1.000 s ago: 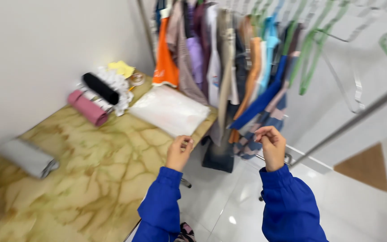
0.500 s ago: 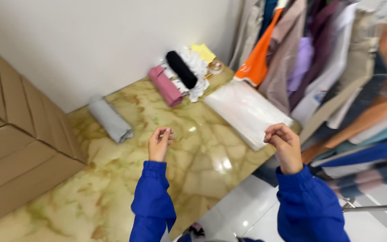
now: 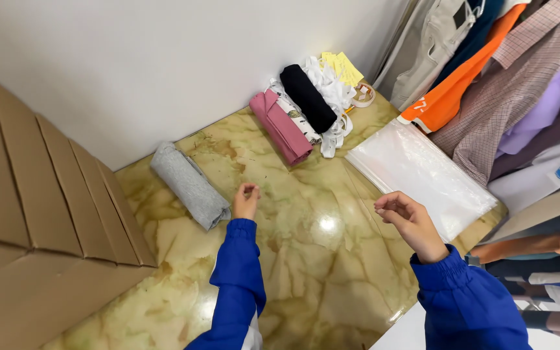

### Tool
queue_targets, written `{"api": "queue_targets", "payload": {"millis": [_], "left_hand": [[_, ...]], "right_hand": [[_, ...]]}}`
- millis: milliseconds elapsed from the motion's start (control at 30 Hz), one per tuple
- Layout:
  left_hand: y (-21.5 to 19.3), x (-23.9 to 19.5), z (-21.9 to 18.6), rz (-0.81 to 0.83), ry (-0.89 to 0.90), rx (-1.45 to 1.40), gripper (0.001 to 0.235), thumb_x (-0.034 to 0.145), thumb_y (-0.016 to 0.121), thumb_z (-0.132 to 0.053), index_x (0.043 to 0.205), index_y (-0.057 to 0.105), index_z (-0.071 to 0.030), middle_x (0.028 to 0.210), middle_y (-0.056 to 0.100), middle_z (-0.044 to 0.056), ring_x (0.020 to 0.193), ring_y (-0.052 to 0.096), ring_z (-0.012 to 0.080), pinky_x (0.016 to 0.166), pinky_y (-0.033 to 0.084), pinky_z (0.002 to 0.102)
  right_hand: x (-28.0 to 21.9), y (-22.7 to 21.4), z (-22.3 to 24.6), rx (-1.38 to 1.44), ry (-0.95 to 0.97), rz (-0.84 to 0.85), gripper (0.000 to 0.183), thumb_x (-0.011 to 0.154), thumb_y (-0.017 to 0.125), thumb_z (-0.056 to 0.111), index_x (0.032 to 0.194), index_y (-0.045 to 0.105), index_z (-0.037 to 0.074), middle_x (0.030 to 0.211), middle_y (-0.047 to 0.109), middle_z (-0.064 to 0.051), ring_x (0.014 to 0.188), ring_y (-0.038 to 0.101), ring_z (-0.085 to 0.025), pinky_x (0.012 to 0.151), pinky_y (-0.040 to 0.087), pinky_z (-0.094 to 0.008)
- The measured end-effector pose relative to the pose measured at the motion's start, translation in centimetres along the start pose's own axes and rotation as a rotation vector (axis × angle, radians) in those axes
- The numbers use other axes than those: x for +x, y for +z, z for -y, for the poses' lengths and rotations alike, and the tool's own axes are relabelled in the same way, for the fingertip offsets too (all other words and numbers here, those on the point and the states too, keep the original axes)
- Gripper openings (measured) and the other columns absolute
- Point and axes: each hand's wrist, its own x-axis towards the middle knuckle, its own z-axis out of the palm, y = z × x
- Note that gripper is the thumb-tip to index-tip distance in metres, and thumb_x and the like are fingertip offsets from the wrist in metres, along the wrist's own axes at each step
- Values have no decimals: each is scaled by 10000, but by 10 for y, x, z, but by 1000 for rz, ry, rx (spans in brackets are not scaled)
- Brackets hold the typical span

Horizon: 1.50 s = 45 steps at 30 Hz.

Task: Hanging various garments onto a clothing rack using plastic hangers

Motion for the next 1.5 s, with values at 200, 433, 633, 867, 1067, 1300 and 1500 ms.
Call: {"api": "queue_targets", "payload": {"millis": [200,433,633,867,1067,1300,1500], "left_hand": [[-52,-20,-66,-531,23,912,680,807,787,-362,1382,474,-178,1515,270,145,1390,352,431,1096,353,646],[-73,-10,-31,-563,-82,841,842,785,806,-231,1448,287,-200,1456,242,241,1241,455,485,933,483,644],[-35,-26,-28,-439,-203,353,630,693,818,-306,1118,354,-322,1405,335,129,1164,615,379,933,546,433],[100,-181,-109,235,86,-325,699,652,804,-106,1216,410,-231,1191,464,121,1090,481,321,951,432,439],[201,-301,-149,900,130,-550,723,725,831,-109,1234,332,-230,1266,428,73,1128,475,298,939,470,414],[293,-426,-189,820,-8,-191,980,777,886,-565,1318,214,-100,1323,413,225,1239,482,359,1056,409,484],[305,-520,-223,764,-83,-320,916,794,856,-489,1478,421,-61,1407,528,268,1340,509,374,1088,434,482]], "right_hand": [[13,5,-12,14,33,-29,174,880,678,-20,1047,714,11,936,660,-112,937,631,-194,849,551,-372],[11,11,-18,11,24,-4,177,876,685,-14,1048,709,18,955,662,-88,946,629,-168,847,551,-346],[-7,2,-14,28,48,-15,184,885,696,-3,1066,721,24,970,673,-109,957,657,-194,833,560,-353],[-56,4,30,270,204,32,521,982,593,301,1423,501,37,1382,570,-228,1315,522,-343,1027,434,-472],[-92,-67,6,581,117,-245,794,956,650,233,1606,220,81,1438,469,-267,1279,518,-370,1007,462,-523],[-189,-155,-48,0,-191,-527,890,793,830,175,1573,401,157,1382,573,-280,1249,550,-370,1017,468,-530],[-283,-232,-77,121,-193,-576,415,1053,477,333,1355,680,134,1355,681,-129,1280,565,-253,1122,384,-472]]}}
